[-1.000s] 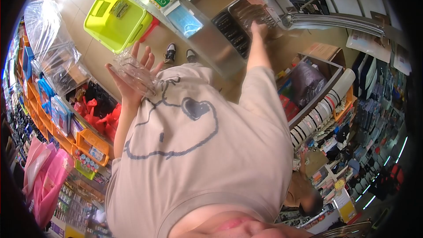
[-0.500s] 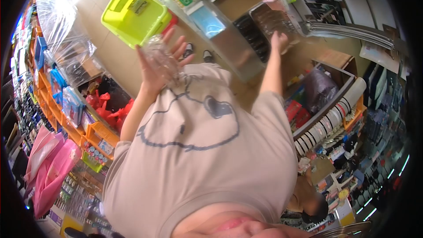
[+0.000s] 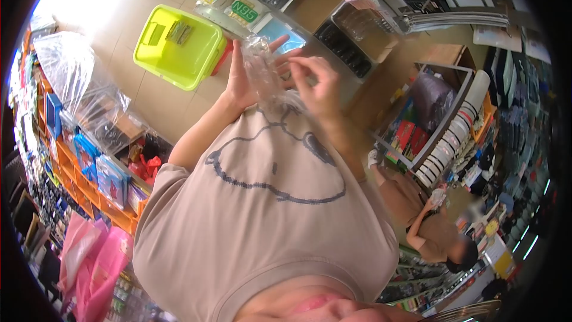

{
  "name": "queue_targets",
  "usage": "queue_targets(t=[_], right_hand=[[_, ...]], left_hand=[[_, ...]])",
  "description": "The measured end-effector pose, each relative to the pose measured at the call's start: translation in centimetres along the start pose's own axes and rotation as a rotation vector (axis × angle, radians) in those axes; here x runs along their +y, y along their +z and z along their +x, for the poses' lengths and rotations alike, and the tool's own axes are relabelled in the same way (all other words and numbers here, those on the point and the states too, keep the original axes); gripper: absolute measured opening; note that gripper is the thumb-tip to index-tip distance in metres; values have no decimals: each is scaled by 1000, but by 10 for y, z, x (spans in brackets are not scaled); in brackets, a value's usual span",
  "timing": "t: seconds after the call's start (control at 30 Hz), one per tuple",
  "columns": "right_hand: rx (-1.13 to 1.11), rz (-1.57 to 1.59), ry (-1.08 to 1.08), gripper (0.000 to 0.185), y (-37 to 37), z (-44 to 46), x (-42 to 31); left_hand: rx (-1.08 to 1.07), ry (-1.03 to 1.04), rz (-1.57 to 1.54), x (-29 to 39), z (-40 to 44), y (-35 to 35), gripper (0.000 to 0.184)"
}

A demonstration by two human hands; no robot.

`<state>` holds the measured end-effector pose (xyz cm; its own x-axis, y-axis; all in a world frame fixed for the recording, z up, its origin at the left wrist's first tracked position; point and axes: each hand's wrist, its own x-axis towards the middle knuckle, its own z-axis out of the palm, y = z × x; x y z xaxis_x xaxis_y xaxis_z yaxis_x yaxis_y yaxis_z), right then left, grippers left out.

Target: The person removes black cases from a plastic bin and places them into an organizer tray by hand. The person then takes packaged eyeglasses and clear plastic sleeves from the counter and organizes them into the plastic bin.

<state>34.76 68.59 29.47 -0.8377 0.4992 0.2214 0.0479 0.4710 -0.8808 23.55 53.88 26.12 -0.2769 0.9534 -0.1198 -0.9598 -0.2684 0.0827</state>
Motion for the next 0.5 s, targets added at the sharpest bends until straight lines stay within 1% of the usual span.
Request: queue_targets(t=[0.03, 0.13, 0.17, 0.27, 0.37, 0.4, 0.47, 0.5], right_hand=[[-43, -62, -25, 14, 6, 2, -8], [-86, -106, 13, 14, 17, 4, -22], [-66, -78, 13, 13, 23, 2, -21], [-80, -22, 160, 13, 38, -4, -29], [-58, 23, 197, 13, 51, -11, -29], [-55, 99, 273, 13, 57, -13, -28], [-40, 256, 429, 14, 67, -18, -28], [-2, 225, 399, 13, 71, -19, -31]], left_hand=[[7, -26, 6, 3, 1, 0, 112], [16, -83, 22, 12, 1, 0, 112], [13, -91, 28, 14, 0, -1, 112], [0, -119, 38, 22, -6, -6, 109], [-4, -163, -10, 29, -12, -13, 107], [-3, -179, -34, 33, -14, -14, 106], [59, -179, 20, 36, -17, -10, 114], [89, -180, 47, 38, -19, -8, 119]])
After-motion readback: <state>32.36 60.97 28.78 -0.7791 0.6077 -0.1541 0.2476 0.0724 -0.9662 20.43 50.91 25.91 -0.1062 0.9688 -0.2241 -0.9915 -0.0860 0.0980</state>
